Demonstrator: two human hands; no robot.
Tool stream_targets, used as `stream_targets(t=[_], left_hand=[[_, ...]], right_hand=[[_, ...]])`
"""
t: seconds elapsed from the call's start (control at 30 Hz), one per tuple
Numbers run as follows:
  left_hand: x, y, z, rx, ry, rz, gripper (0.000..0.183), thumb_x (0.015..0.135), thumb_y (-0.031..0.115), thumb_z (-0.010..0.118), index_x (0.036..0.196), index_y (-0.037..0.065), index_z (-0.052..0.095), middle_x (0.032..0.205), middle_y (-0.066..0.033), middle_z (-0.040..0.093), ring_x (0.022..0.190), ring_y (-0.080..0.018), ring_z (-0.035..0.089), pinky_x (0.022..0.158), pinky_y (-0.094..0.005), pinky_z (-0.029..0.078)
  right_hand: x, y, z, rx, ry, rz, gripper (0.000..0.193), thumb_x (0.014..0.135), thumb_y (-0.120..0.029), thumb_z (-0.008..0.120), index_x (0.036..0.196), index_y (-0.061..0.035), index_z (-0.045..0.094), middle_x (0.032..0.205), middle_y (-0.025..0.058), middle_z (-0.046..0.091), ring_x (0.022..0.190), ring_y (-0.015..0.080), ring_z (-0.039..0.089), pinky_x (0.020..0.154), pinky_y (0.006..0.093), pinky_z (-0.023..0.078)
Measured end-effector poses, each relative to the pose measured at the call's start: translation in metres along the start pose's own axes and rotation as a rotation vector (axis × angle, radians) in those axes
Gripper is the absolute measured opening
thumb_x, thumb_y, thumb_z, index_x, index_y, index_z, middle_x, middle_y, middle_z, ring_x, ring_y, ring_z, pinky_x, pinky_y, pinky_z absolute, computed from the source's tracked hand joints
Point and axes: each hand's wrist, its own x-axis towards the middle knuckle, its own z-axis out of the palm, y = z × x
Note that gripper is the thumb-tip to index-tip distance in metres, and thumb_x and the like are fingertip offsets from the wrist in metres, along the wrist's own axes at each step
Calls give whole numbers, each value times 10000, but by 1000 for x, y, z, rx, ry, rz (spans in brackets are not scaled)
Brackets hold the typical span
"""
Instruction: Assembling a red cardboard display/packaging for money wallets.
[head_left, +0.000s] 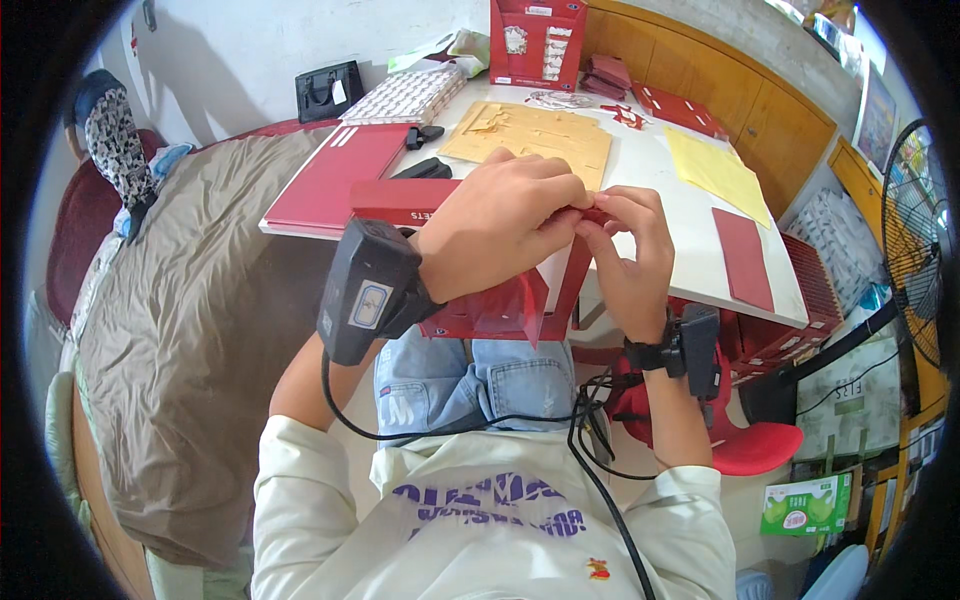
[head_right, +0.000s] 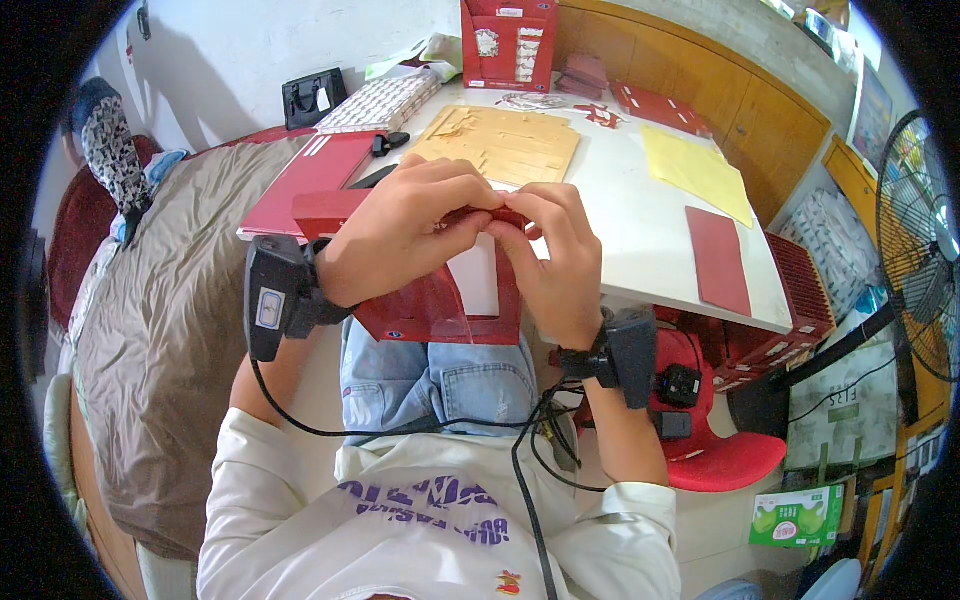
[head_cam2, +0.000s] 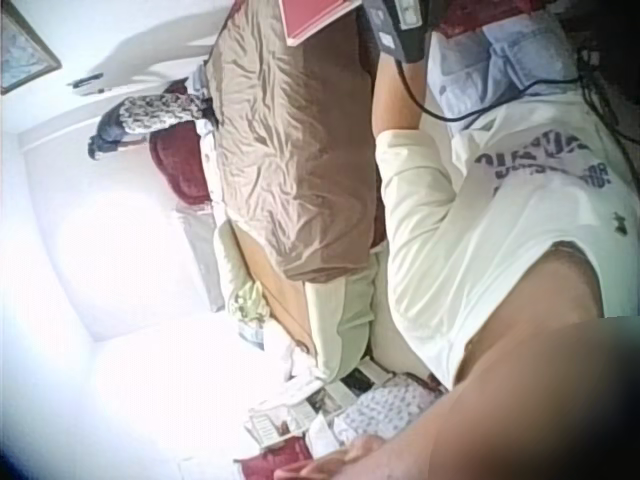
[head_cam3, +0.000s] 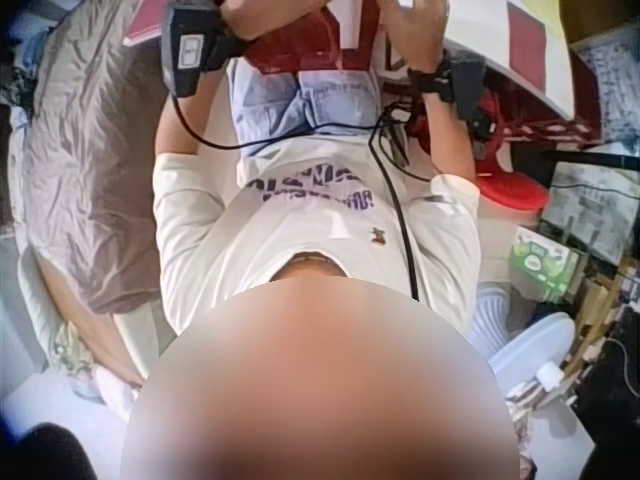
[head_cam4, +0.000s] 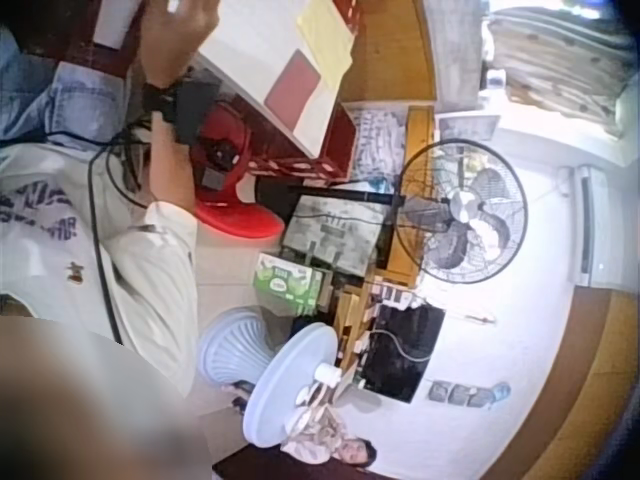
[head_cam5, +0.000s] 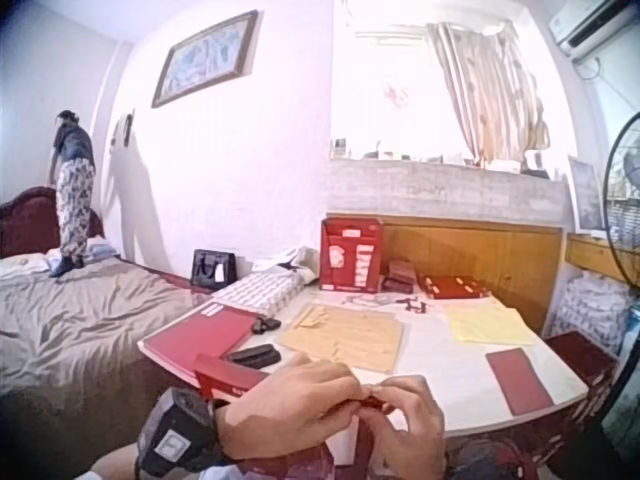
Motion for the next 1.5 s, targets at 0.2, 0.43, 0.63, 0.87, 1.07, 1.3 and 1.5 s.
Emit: stream_targets(t=[0.2,0.43,0.63,0.87,1.07,1.3,1.5], left_hand=[[-8,0,6,-24,142,42,247,786,26,622,1033,32,625,912,-102,566,816,-273,557,742,-347,458],[-21,1,-1,192,197,-21,308,761,38,665,1066,78,646,920,-80,514,873,-234,526,740,-323,456],[-20,1,1,147,234,0,245,742,8,669,982,60,666,863,-62,535,818,-237,536,715,-327,450],[-20,-2,-2,232,230,37,176,740,74,691,914,81,671,828,-45,553,806,-218,541,729,-333,418],[-31,-10,-12,268,238,22,187,719,140,718,892,89,666,782,-21,529,773,-219,524,714,-330,395],[-26,0,-13,368,222,146,201,703,156,717,884,86,665,767,-26,499,742,-212,515,698,-336,386],[-38,-4,-18,353,244,39,183,698,150,713,863,87,666,757,-21,511,743,-202,531,706,-333,387]], right_hand=[[3,1,-4,25,-27,6,245,779,-37,700,992,-45,579,935,106,600,791,216,613,610,281,513],[7,-3,-5,31,-49,50,202,783,-44,698,936,-40,566,891,106,592,761,212,588,605,293,483],[14,-7,-3,-105,-53,-18,198,752,-24,692,909,-32,572,909,103,582,818,269,566,686,327,468],[18,-13,2,-203,-107,-77,145,726,-28,683,836,-33,587,918,79,570,835,284,554,706,365,445],[21,-13,-2,-175,-149,-78,135,726,-33,673,832,-37,588,929,70,565,880,277,544,750,377,423],[29,-33,3,-416,-245,-258,155,722,-96,683,835,-58,585,947,36,545,989,234,535,908,413,351],[29,-31,0,-433,-283,-214,176,708,-108,689,837,-72,575,923,23,532,1000,205,530,987,445,292]])
